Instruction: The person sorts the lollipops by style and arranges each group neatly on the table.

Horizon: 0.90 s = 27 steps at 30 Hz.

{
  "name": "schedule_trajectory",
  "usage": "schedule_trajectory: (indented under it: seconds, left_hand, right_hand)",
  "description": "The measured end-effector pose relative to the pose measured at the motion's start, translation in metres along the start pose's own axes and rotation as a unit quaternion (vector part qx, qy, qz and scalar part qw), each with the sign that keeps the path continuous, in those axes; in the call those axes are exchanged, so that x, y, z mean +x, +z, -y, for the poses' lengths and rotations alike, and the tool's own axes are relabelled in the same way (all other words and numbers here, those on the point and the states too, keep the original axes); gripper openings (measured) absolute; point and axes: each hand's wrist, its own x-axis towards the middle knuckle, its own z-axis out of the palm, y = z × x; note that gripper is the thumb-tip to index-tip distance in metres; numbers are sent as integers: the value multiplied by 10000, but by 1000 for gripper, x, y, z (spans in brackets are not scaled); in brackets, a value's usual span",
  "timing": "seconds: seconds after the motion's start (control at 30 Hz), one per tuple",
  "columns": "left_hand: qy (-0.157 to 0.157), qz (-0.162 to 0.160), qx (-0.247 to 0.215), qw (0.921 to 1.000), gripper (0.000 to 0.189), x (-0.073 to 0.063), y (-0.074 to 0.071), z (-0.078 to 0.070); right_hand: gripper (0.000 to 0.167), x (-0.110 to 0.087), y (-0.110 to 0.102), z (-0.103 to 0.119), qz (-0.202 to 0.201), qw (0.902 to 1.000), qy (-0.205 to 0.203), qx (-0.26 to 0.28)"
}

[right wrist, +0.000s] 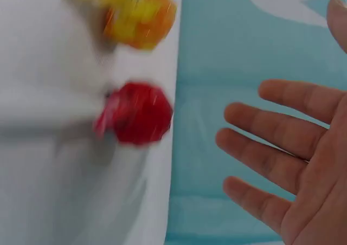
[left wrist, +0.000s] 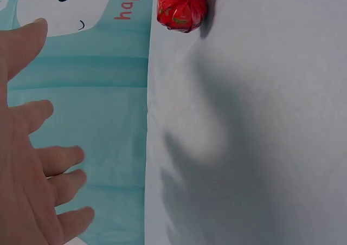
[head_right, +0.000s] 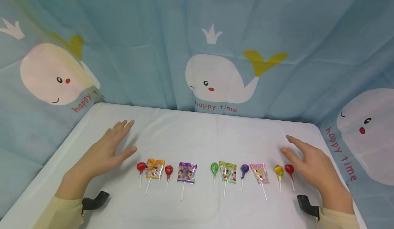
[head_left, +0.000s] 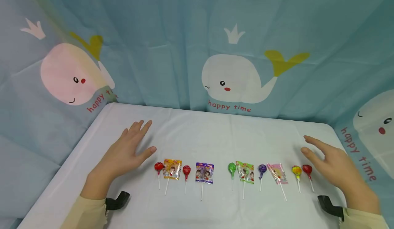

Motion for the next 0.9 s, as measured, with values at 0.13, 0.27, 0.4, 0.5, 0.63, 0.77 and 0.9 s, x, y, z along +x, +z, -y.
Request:
schedule_trajectory:
  seconds: [0.13,0.27,0.4,0.5,0.63,0.77,0.9]
  left_hand:
    - [-136,74,-93,9998,87,-2,2,-4]
    - [-244,13,-403,9989,73,-6,4,-5]
    - [-129,16,-1113,9937,64,-7,7,-4]
    - [170,64,-1721,9849,61,-6,12,-4]
    - [658,160,-2188,9734,62,-5,20,-4]
    - [903,323,-2307,9683,67,-6,31,-4]
    - [1001,498,-2416,9639,70,-7,43,-6]
  right_hand:
    - [59,1,0,13,-71,9988,-130,457]
    - [48,3,2,33,-248,9929,-376,1101]
    - [39,8,5,51,-288,9857,-590,1553]
    - [38,15,10,66,-112,9817,-782,1732]
    - [42,27,23,89,229,9761,-1070,1876]
    - [42,35,36,113,452,9678,-1350,2075]
    - [41,39,49,138,672,9568,-1649,2299]
